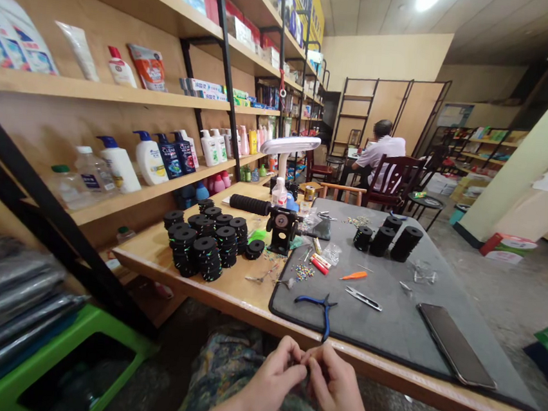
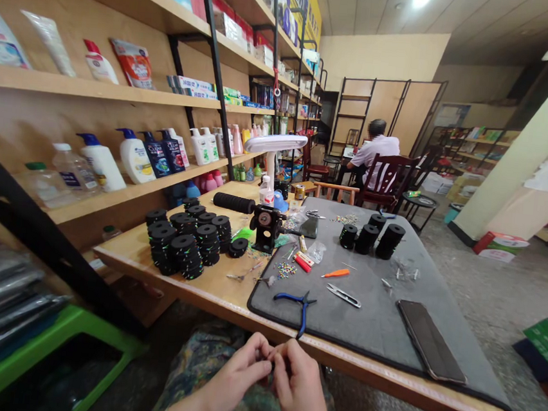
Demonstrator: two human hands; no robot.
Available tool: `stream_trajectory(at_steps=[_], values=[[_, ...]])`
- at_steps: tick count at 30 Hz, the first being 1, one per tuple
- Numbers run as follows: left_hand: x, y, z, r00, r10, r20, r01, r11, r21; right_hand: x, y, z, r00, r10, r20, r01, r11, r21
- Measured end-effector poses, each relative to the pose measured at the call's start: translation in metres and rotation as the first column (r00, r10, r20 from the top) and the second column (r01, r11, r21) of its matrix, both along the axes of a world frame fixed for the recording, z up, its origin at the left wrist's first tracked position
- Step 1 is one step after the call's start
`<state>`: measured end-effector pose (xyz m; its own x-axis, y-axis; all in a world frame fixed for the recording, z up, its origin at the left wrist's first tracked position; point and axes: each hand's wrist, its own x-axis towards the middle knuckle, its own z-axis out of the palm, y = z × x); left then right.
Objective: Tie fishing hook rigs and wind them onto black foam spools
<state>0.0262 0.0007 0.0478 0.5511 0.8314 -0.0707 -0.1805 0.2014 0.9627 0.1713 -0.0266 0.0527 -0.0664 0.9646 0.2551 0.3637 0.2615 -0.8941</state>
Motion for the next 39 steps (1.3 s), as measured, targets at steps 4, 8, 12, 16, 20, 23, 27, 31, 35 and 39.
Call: stream_trajectory(at_steps=[4,8,12,16,20,23,27,31,35,39], values=[[0.000,-0.001,-0.007,0.987,-0.025,0.159,0.042,0.994,-0.101,-0.003,0.000,-0.002,0.990,0.031,-0.135,-0.048,0.991,-0.124],[-0.001,0.000,-0.008,0.992,-0.030,0.123,0.047,0.990,-0.137,-0.004,0.000,-0.004,0.988,0.027,-0.150,-0.047,0.990,-0.132],[-0.003,0.001,-0.005,0.999,-0.027,-0.030,0.026,0.999,-0.046,-0.003,0.000,-0.004,0.994,0.027,-0.102,-0.037,0.994,-0.103],[-0.002,0.000,-0.008,0.994,0.029,-0.105,-0.029,1.000,-0.002,-0.003,0.002,-0.007,0.993,0.023,-0.120,-0.039,0.991,-0.131],[-0.002,0.000,-0.013,0.994,0.041,-0.099,-0.041,0.999,0.001,0.003,0.009,-0.012,0.966,-0.053,-0.252,-0.002,0.976,-0.216],[-0.004,0.000,-0.011,0.999,0.033,-0.026,-0.033,0.999,-0.008,0.015,0.013,-0.020,0.945,-0.148,-0.293,0.080,0.969,-0.232],[-0.006,0.001,-0.008,0.999,0.037,0.040,-0.037,0.999,-0.008,0.039,0.023,-0.037,0.949,-0.265,-0.173,0.240,0.959,-0.152],[-0.009,0.003,-0.007,0.991,0.084,0.102,-0.083,0.996,-0.013,0.066,0.045,-0.050,0.922,-0.375,0.093,0.374,0.927,0.026],[-0.015,0.006,-0.011,0.975,0.121,0.189,-0.109,0.992,-0.070,0.083,0.069,-0.049,0.858,-0.440,0.266,0.421,0.898,0.129],[-0.022,0.009,-0.015,0.962,0.132,0.238,-0.103,0.986,-0.130,0.081,0.085,-0.037,0.821,-0.439,0.365,0.401,0.898,0.178]])
